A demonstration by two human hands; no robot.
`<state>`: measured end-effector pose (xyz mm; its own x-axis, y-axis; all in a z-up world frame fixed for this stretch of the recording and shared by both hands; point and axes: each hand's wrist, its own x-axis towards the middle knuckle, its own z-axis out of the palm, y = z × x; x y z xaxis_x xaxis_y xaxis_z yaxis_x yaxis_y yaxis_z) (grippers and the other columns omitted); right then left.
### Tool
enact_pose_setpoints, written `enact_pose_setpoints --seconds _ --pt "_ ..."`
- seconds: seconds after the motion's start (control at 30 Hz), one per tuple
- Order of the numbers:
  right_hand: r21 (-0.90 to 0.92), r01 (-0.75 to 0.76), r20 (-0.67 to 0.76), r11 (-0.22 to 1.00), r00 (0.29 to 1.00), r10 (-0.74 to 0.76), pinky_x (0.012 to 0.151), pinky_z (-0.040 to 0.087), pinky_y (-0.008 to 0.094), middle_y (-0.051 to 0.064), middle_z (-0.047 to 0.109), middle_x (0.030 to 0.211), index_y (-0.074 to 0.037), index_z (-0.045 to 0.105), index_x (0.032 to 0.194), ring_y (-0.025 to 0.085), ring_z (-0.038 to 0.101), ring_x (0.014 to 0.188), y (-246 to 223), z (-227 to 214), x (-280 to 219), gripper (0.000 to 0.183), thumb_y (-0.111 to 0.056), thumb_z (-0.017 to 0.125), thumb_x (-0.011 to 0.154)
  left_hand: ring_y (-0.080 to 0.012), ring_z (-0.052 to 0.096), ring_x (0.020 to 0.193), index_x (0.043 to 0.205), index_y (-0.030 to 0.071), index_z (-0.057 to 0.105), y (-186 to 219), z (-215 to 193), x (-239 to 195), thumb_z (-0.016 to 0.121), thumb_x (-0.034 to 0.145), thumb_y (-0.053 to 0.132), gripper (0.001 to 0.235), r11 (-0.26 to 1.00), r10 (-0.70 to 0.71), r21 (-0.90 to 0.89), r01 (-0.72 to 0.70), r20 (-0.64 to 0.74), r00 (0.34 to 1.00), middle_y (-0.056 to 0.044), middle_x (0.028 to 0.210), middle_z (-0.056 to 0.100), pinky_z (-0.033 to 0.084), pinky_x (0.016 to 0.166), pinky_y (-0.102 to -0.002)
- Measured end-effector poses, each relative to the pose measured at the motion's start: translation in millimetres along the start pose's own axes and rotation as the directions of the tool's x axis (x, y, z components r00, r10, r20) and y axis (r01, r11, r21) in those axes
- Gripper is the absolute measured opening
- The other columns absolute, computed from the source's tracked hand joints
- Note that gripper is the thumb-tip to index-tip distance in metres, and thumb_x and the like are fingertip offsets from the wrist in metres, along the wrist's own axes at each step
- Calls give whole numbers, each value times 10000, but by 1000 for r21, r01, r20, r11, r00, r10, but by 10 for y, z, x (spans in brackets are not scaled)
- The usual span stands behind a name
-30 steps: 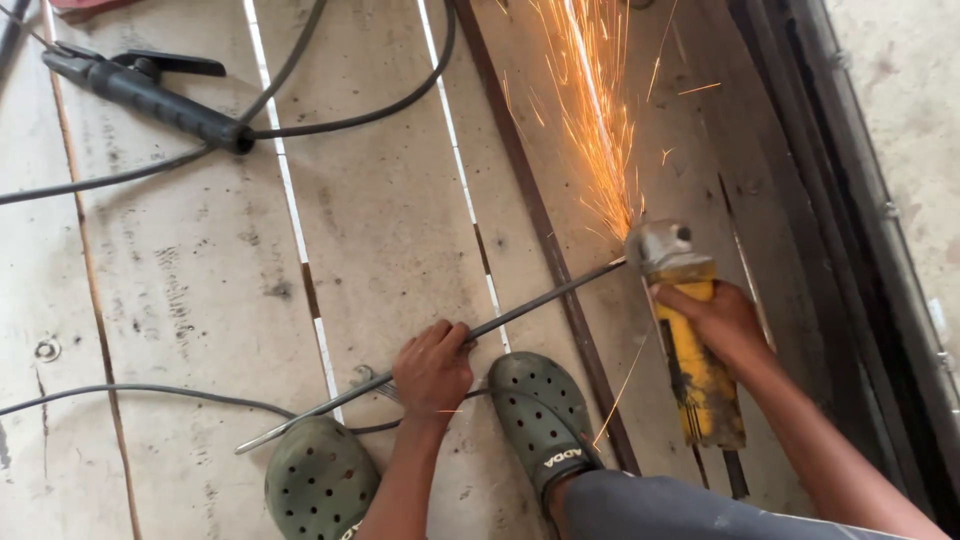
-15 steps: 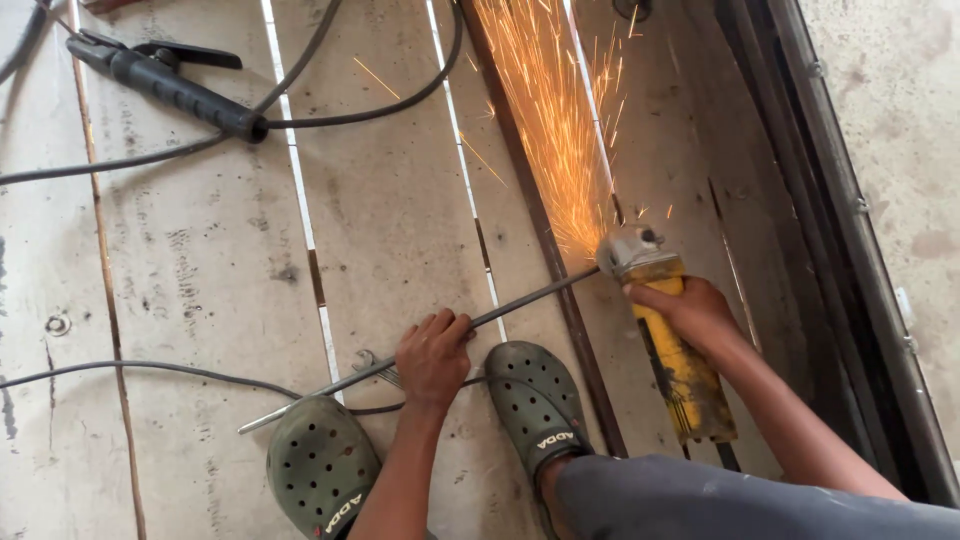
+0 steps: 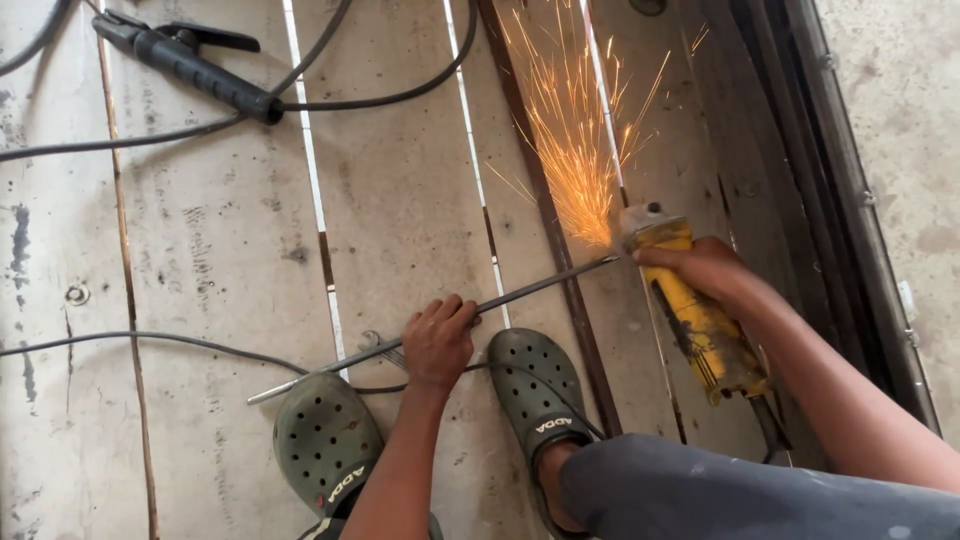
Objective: The recorder uses an angle grinder to grind and cut a metal rod on a wooden platform.
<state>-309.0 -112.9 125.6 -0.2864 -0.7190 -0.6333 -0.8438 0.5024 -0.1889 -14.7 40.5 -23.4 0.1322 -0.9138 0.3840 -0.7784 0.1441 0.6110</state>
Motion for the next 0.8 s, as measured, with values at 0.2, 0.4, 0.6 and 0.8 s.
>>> enact_pose_setpoints --seconds 0.2,0.4,0.6,0.8 --pt "-50 72 55 996 996 -70 665 571 392 156 750 759 -17 754 962 264 717 602 47 106 50 630 -600 770 726 -225 644 773 910 142 681 -59 15 4 755 842 182 108 1000 -2 4 2 50 999 4 852 642 478 604 -404" --pt "95 7 -52 995 999 -2 697 590 424 190 765 797 42 766 996 291 738 642 135 39 15 665 -568 788 731 -218 668 814 905 146 684 -53 12 -5 766 826 194 123 1000 -14 -15 15 41 999 5 857 665 508 655 -401" --pt "35 60 28 998 998 -61 699 569 398 172 767 787 28 783 1002 292 745 661 88 77 -67 662 -576 783 732 -226 673 811 941 148 704 -91 46 6 765 812 203 153 999 -15 -41 16 22 1000 7 872 690 517 669 -405" --pt "107 70 -65 992 996 -63 692 561 405 167 766 794 19 796 1004 287 747 677 270 187 -26 658 -586 766 747 -233 684 789 902 143 691 -82 41 21 771 819 226 142 997 -60 -43 63 48 997 -10 813 679 523 653 -410"
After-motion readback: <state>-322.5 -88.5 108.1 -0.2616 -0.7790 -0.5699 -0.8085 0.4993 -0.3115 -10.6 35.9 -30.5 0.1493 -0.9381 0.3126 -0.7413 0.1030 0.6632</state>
